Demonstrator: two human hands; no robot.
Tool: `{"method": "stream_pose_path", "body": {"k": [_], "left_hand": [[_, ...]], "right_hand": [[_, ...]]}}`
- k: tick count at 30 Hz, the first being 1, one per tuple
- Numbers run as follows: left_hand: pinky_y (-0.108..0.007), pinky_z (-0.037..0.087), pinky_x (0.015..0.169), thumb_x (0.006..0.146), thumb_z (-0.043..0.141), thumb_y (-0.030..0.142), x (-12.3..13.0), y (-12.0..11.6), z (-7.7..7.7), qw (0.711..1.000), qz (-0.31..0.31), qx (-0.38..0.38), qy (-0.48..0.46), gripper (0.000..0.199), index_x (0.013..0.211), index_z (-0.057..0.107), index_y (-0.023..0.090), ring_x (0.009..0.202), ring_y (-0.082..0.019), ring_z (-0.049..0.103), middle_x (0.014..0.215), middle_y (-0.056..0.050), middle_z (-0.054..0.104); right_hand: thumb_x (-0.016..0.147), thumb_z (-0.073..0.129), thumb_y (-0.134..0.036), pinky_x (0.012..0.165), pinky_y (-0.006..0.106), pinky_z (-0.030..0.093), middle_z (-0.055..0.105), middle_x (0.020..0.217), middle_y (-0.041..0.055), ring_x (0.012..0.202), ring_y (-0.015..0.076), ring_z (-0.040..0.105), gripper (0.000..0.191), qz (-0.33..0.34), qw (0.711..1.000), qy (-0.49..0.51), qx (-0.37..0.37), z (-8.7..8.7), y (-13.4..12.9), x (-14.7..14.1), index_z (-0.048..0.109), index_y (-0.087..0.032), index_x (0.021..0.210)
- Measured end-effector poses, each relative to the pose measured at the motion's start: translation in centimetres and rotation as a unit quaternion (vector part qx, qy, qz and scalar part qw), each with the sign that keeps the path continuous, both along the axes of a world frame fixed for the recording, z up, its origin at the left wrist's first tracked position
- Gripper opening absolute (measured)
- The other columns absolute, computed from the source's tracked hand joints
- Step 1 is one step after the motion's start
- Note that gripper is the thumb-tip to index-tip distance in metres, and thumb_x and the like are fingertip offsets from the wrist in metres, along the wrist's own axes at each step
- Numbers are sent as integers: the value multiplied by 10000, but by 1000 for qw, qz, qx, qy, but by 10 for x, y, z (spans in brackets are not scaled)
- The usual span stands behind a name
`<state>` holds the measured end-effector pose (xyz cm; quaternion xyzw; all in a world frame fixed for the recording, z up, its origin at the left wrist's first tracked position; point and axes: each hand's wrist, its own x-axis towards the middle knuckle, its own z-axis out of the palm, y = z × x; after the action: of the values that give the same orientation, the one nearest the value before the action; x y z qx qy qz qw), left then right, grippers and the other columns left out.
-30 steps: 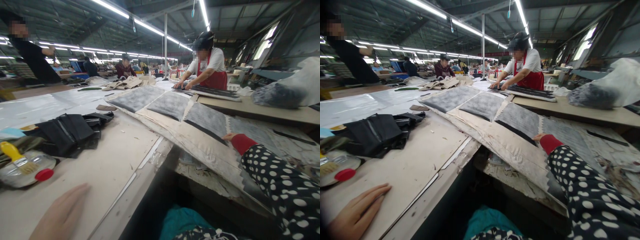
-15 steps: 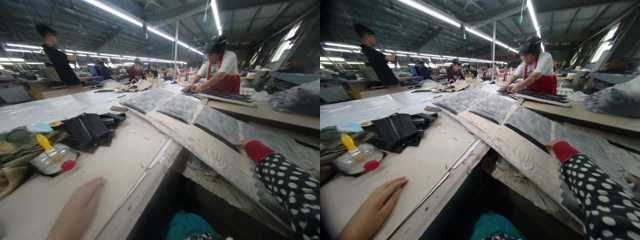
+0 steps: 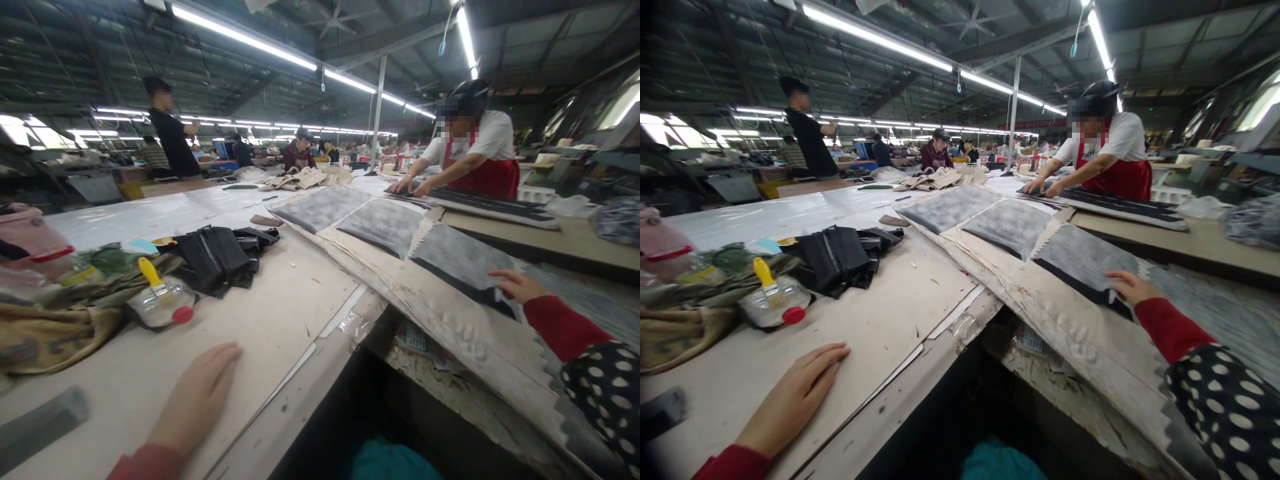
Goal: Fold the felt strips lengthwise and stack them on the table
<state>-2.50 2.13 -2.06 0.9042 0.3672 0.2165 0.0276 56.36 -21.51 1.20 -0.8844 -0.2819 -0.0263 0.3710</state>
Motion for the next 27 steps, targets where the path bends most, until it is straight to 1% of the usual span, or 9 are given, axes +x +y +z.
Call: {"method": "stream_pose_path", "body": {"k": [3, 7, 11, 15, 17, 19, 20, 22, 27], "left_hand": [[-370, 435, 902, 805, 392, 341, 0, 0, 0, 1000, 3, -1, 2, 312, 994, 598, 203, 1011, -206, 527, 1076, -65, 581], [-358, 457, 872, 807, 383, 340, 5, -7, 5, 1000, -9, 15, -10, 317, 981, 608, 199, 979, -205, 548, 1050, -73, 594], [-301, 481, 838, 822, 377, 327, 18, -27, 15, 997, -80, 20, -10, 295, 969, 606, 214, 941, -177, 567, 1025, -58, 606], [-240, 503, 771, 828, 393, 281, 27, -46, 24, 989, -142, 19, 18, 244, 958, 593, 234, 871, -148, 584, 974, -41, 619], [-229, 505, 746, 828, 398, 261, 29, -53, 27, 987, -158, 17, 31, 226, 957, 582, 240, 851, -142, 585, 966, -38, 616], [-224, 506, 726, 830, 388, 232, 32, -59, 30, 983, -178, 23, 36, 225, 958, 574, 239, 829, -139, 583, 952, -41, 614], [-225, 506, 719, 829, 384, 217, 33, -62, 32, 980, -191, 28, 40, 230, 963, 569, 236, 819, -140, 581, 944, -44, 614], [-238, 504, 721, 823, 378, 185, 37, -68, 33, 973, -219, 44, 52, 247, 987, 558, 229, 812, -146, 575, 933, -52, 614], [-261, 492, 766, 803, 383, 141, 36, -69, 31, 962, -251, 84, 68, 311, 1072, 521, 216, 853, -156, 560, 970, -59, 605]], "right_hand": [[720, 472, -159, 496, 277, 362, 465, 474, 24, 435, 100, 422, 200, 134, 990, 49, 21, 43, 44, -44, 617, -146, 857], [716, 498, -236, 542, 210, 404, 536, 631, 3, 536, 76, 472, 205, 315, 942, 60, 100, 103, 116, -157, 622, -163, 863], [737, 502, -282, 538, 169, 424, 550, 684, -41, 539, 40, 469, 211, 562, 790, 161, 185, 151, 174, -279, 605, -165, 878], [786, 407, -207, 593, 146, 431, 543, 626, -115, 552, 13, 470, 180, 683, 661, 250, 187, 177, 205, -368, 580, -191, 830], [782, 399, -190, 622, 136, 431, 524, 557, -149, 557, 13, 481, 183, 715, 625, 265, 170, 169, 219, -395, 579, -223, 780], [746, 453, -161, 719, 121, 416, 571, 633, -199, 698, 9, 530, 157, 731, 624, 242, 136, 145, 234, -414, 580, -251, 729], [728, 468, -135, 773, 107, 390, 585, 693, -231, 773, -2, 532, 172, 726, 643, 217, 112, 127, 241, -420, 583, -263, 724], [725, 492, -174, 748, 94, 397, 582, 685, -264, 746, -5, 538, 181, 665, 738, 118, -11, 88, 253, -426, 598, -319, 743], [687, 488, -103, 692, 198, 443, 658, 749, -90, 774, 124, 583, 239, 563, 818, 83, -87, 12, 263, -415, 662, -253, 754]]}}
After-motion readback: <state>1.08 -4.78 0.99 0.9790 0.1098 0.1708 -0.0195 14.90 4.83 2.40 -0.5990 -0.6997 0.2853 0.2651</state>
